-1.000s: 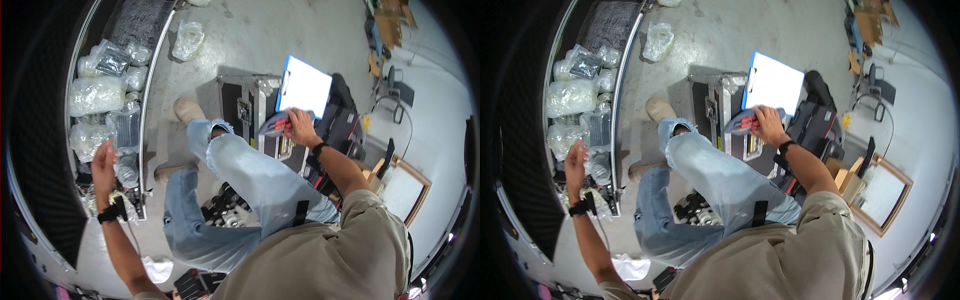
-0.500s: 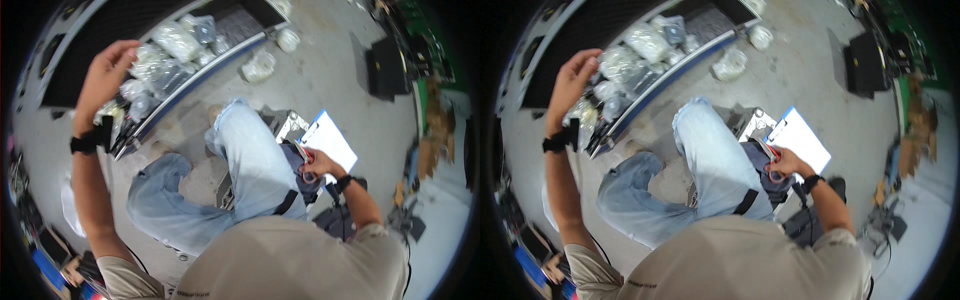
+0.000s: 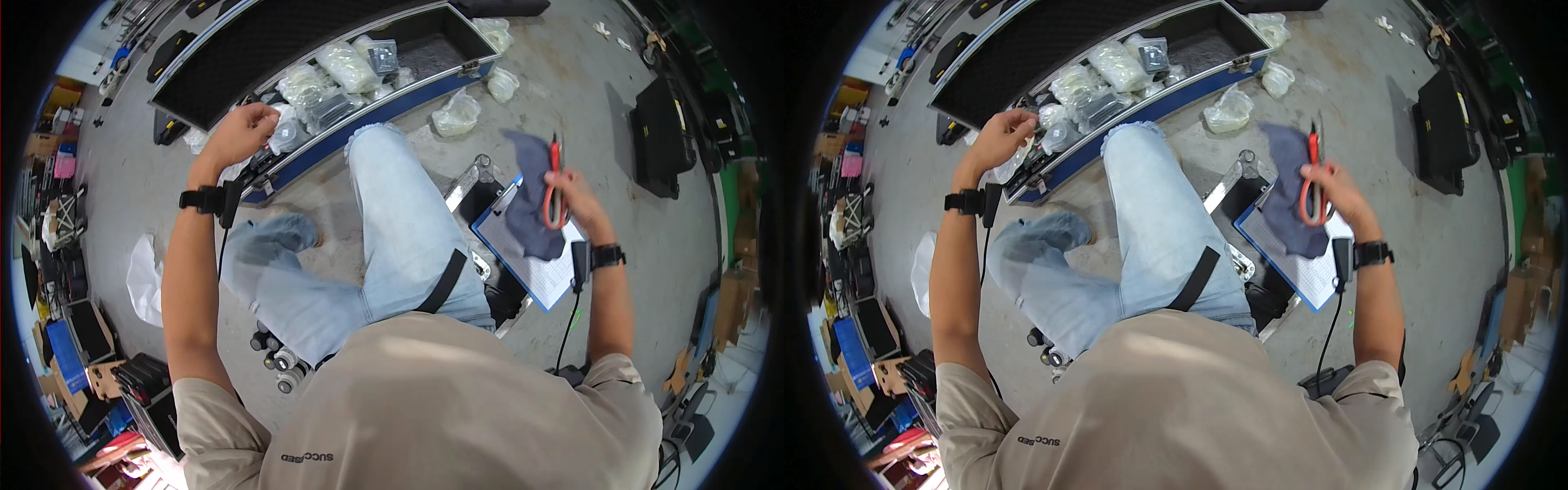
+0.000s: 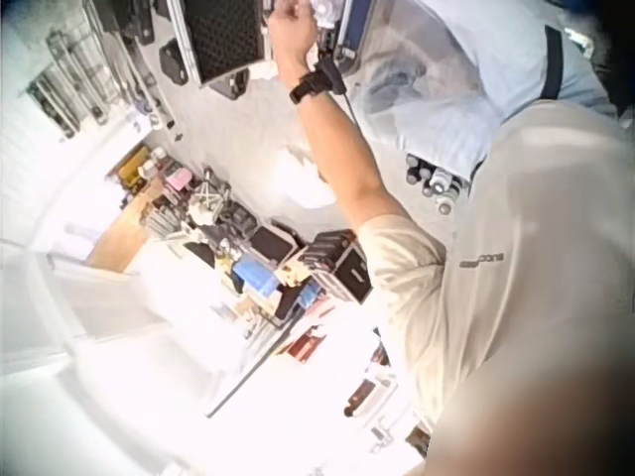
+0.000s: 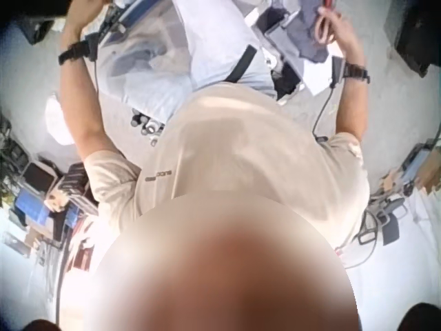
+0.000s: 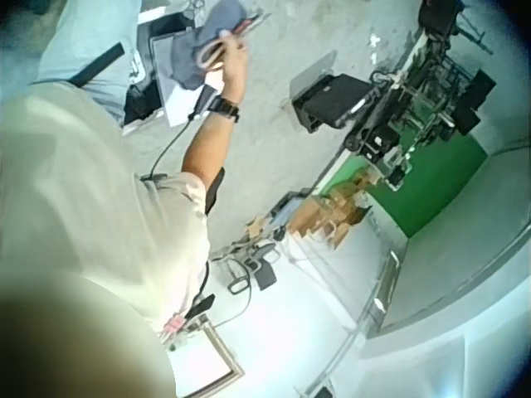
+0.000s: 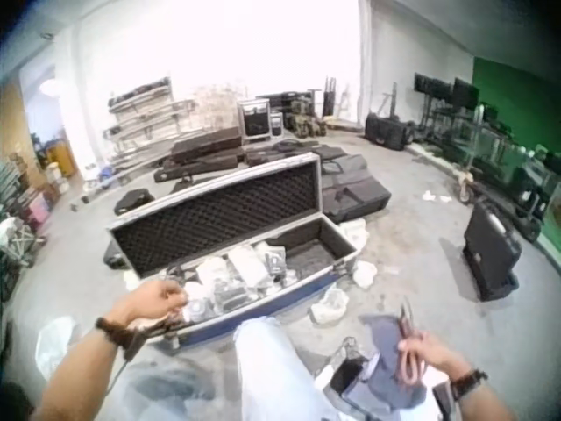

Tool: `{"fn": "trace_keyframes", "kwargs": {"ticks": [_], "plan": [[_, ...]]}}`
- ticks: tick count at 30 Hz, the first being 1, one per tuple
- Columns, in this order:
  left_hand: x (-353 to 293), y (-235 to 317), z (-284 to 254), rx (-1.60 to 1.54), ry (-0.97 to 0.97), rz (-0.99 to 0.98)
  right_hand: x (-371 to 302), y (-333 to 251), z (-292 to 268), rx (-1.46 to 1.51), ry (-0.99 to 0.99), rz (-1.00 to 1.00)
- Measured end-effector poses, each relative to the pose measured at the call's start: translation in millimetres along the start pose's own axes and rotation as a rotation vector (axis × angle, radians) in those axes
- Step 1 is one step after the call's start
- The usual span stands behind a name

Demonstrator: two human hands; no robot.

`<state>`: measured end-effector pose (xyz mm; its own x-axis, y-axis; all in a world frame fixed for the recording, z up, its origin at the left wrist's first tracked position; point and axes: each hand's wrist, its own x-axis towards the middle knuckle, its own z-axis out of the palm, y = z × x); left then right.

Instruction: Unpack camera lenses and gear from protective wrapping and organize them in a hard case.

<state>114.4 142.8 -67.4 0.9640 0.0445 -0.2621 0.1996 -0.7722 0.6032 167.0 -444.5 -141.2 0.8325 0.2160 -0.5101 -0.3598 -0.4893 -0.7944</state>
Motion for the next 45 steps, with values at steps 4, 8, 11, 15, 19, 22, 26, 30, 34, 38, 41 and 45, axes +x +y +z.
{"fn": "trace_keyframes", "kwargs": {"ticks": [4,8,11,15,19,22,26,30,34,38,41,45], "plan": [[5,-29,16,-0.023,-0.028,-0.016,23,2,-27,-0.118,0.081,-0.060],[26,-47,40,-0.099,-0.076,-0.075,53,96,-23,-0.347,0.245,0.009],[36,-59,45,-0.150,-0.055,-0.072,57,129,-19,-0.370,0.268,0.025],[58,-84,58,-0.148,-0.120,-0.121,69,123,-23,-0.290,0.291,0.143],[77,-100,73,-0.160,-0.153,-0.220,101,118,-52,-0.394,0.331,0.025],[86,-98,70,-0.082,-0.164,-0.218,142,79,-131,-0.466,0.570,0.114],[113,-118,89,-0.116,-0.171,-0.249,218,63,-234,-0.561,0.847,-0.056],[141,-157,104,0.039,-0.184,-0.322,290,85,-165,-0.754,0.780,-0.150],[163,-189,129,0.107,-0.045,-0.337,344,173,-66,-0.602,0.296,0.127],[176,-213,132,0.238,0.170,-0.326,362,220,9,-0.879,0.091,0.140],[192,-228,139,0.411,0.248,-0.328,372,228,4,-0.791,0.075,0.185],[195,-269,154,0.490,0.281,-0.217,399,246,18,-0.744,0.091,0.049]]}}
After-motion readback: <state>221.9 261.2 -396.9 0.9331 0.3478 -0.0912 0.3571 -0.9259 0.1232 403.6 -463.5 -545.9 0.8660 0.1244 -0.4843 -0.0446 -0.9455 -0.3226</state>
